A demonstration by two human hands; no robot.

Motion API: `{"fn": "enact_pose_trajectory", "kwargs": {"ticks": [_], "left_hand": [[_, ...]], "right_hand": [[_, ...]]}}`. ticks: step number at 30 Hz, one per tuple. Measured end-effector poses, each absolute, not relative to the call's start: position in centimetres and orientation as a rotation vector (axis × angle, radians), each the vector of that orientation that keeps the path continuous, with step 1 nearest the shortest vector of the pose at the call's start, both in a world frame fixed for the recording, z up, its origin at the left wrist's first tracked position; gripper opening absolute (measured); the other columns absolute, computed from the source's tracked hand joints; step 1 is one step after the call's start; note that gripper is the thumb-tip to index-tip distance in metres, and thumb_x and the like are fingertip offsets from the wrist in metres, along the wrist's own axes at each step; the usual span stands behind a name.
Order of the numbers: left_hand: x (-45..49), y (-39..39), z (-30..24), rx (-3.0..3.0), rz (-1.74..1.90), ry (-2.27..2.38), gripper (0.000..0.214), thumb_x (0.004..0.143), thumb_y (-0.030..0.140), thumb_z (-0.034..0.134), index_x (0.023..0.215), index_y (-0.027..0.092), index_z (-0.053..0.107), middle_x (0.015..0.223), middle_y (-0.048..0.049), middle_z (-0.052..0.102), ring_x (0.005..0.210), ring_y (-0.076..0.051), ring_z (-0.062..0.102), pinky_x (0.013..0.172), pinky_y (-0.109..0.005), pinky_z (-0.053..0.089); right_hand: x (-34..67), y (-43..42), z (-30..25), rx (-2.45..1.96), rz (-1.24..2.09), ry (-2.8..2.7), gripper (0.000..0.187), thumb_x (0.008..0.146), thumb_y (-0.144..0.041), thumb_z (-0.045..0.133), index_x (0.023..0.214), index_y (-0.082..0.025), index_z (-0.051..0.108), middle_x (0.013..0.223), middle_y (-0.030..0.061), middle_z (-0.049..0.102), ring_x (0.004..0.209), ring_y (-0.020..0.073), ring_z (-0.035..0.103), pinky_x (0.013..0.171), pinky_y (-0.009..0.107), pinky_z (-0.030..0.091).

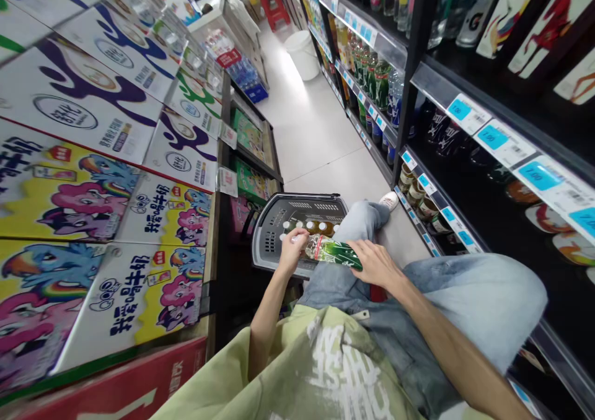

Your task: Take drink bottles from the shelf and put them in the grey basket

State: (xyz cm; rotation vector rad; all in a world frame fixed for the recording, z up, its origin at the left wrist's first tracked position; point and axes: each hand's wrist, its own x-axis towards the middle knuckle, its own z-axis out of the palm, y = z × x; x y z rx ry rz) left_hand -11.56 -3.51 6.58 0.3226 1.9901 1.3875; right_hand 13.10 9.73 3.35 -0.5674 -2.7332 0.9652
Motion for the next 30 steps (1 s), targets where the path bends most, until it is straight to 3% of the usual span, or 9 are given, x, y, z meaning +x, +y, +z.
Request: {"fn": "enact_pose_trajectory", "kwargs": {"ticks": [4,8,12,16,21,24,30], "left_hand": [[-11.8,-3.7,6.2,0.248,1.353,1.966,0.039,0.063,0.049,0.078,0.081,0.018,0.063,0.061,0.0059,0.044,0.047,-0.007,0.035,0.041,-0.019,0.022],[-11.9,-4.1,6.6,0.238,1.333,1.831,0.046,0.062,0.051,0.081,0.087,0.018,0.062,0.068,0.0052,0.049,0.048,-0.006,0.038,0.04,-0.018,0.021],[-12.0,-5.4,7.4,0.342,1.317,1.651,0.047,0.064,0.045,0.084,0.095,0.02,0.058,0.071,0.0076,0.047,0.048,-0.003,0.034,0.042,-0.016,0.02],[-12.3,-6.7,8.3,0.441,1.266,1.579,0.053,0.065,0.041,0.085,0.106,0.021,0.057,0.068,0.0102,0.043,0.047,-0.003,0.027,0.042,-0.016,0.018],[-12.9,-8.3,9.7,0.606,1.14,1.664,0.048,0.065,0.033,0.076,0.107,0.021,0.056,0.073,0.0093,0.045,0.046,-0.004,0.032,0.043,-0.019,0.029],[-13.1,-9.6,11.2,0.738,1.0,1.714,0.046,0.066,0.029,0.069,0.108,0.021,0.054,0.079,0.0072,0.049,0.053,-0.007,0.044,0.051,-0.022,0.038],[-12.5,-11.9,13.8,1.249,0.833,1.872,0.035,0.06,0.017,0.058,0.095,0.019,0.057,0.099,-0.0017,0.059,0.087,-0.016,0.053,0.08,-0.028,0.042]], "right_hand": [[12.8,10.5,3.4,-0.462,0.622,-2.782,0.064,0.086,-0.012,0.079,0.148,-0.018,0.061,0.138,0.0135,0.07,0.117,0.0331,0.068,0.089,0.043,0.058],[12.9,11.3,3.7,-0.419,0.614,-2.79,0.062,0.086,-0.01,0.076,0.145,-0.018,0.061,0.137,0.0141,0.069,0.116,0.0328,0.068,0.09,0.044,0.059],[13.2,11.7,4.0,-0.399,0.928,-2.67,0.054,0.087,-0.012,0.071,0.14,-0.019,0.06,0.134,0.0113,0.069,0.117,0.0285,0.07,0.097,0.04,0.058],[13.4,11.6,4.1,-0.46,1.34,-2.557,0.063,0.077,-0.022,0.08,0.137,-0.021,0.059,0.131,0.0075,0.07,0.11,0.0254,0.074,0.097,0.036,0.056],[13.1,11.0,3.9,-0.472,1.691,-2.489,0.066,0.068,-0.03,0.088,0.129,-0.021,0.064,0.124,0.006,0.074,0.11,0.0258,0.073,0.099,0.037,0.053],[12.9,10.7,3.7,-0.443,1.871,-2.418,0.067,0.063,-0.031,0.091,0.125,-0.02,0.066,0.121,0.0061,0.075,0.11,0.0268,0.072,0.099,0.037,0.053],[12.6,9.8,3.1,-0.338,2.069,-2.423,0.073,0.061,-0.036,0.095,0.126,-0.02,0.068,0.128,0.0077,0.073,0.117,0.0299,0.069,0.104,0.04,0.052]]}}
